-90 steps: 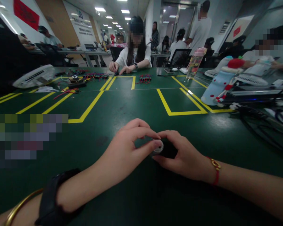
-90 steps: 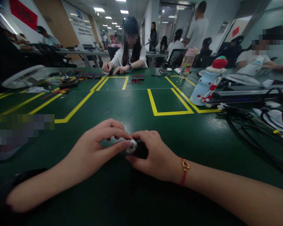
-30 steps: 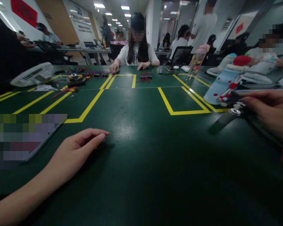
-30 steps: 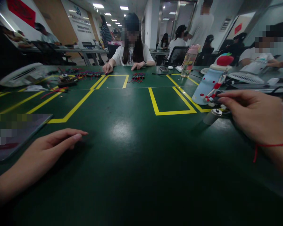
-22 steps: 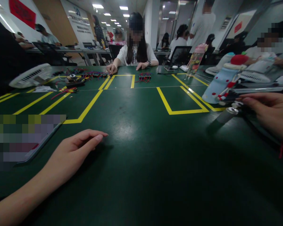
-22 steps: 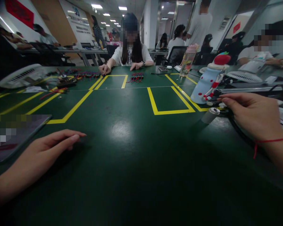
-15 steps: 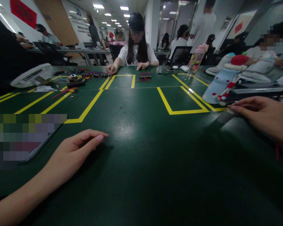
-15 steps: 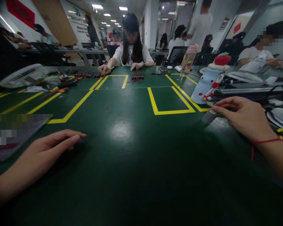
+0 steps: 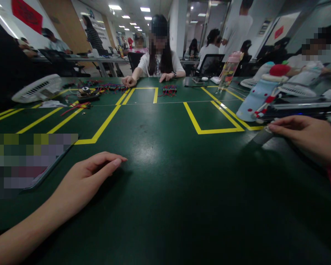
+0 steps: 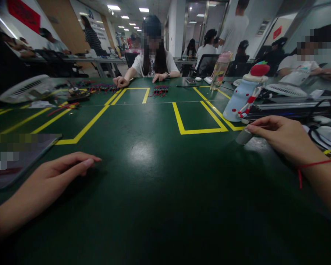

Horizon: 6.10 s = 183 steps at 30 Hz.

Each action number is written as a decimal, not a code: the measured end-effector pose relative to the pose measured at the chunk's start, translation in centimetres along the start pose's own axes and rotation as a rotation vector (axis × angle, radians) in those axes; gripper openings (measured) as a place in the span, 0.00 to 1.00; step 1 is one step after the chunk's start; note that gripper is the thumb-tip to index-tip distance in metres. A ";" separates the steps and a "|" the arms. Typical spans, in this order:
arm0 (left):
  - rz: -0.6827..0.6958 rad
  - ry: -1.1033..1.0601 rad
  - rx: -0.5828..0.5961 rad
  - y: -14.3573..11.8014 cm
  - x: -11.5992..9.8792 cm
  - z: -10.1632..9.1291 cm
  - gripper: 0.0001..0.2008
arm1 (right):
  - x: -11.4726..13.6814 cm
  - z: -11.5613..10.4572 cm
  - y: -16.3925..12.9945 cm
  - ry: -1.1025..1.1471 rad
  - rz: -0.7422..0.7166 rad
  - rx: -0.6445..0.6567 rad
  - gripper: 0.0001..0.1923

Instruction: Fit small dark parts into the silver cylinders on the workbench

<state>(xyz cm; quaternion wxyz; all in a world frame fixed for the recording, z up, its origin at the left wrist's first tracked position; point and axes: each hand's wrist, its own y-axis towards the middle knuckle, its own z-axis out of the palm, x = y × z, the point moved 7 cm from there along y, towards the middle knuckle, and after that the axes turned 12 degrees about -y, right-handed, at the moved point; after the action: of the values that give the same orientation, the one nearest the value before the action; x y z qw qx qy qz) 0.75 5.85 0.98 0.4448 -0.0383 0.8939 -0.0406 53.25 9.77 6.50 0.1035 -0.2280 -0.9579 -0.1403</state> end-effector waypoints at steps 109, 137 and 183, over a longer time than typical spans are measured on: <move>0.307 0.055 0.202 0.2 -5.6 5.5 0.19 | 15.2 3.8 -12.1 0.343 -0.800 0.103 0.23; 0.019 0.054 -0.008 0.2 0.1 -0.8 0.21 | 19.6 5.4 -14.7 0.234 -0.887 0.318 0.12; 0.036 0.073 -0.008 0.8 2.2 -0.8 0.24 | -1.5 0.4 1.4 0.061 0.071 -0.040 0.16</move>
<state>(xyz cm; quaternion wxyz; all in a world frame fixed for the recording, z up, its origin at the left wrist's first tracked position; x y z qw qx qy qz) -1.28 6.43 -0.35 0.4123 -0.0224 0.9103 -0.0307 55.18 10.46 6.06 0.1328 -0.2597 -0.9426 -0.1626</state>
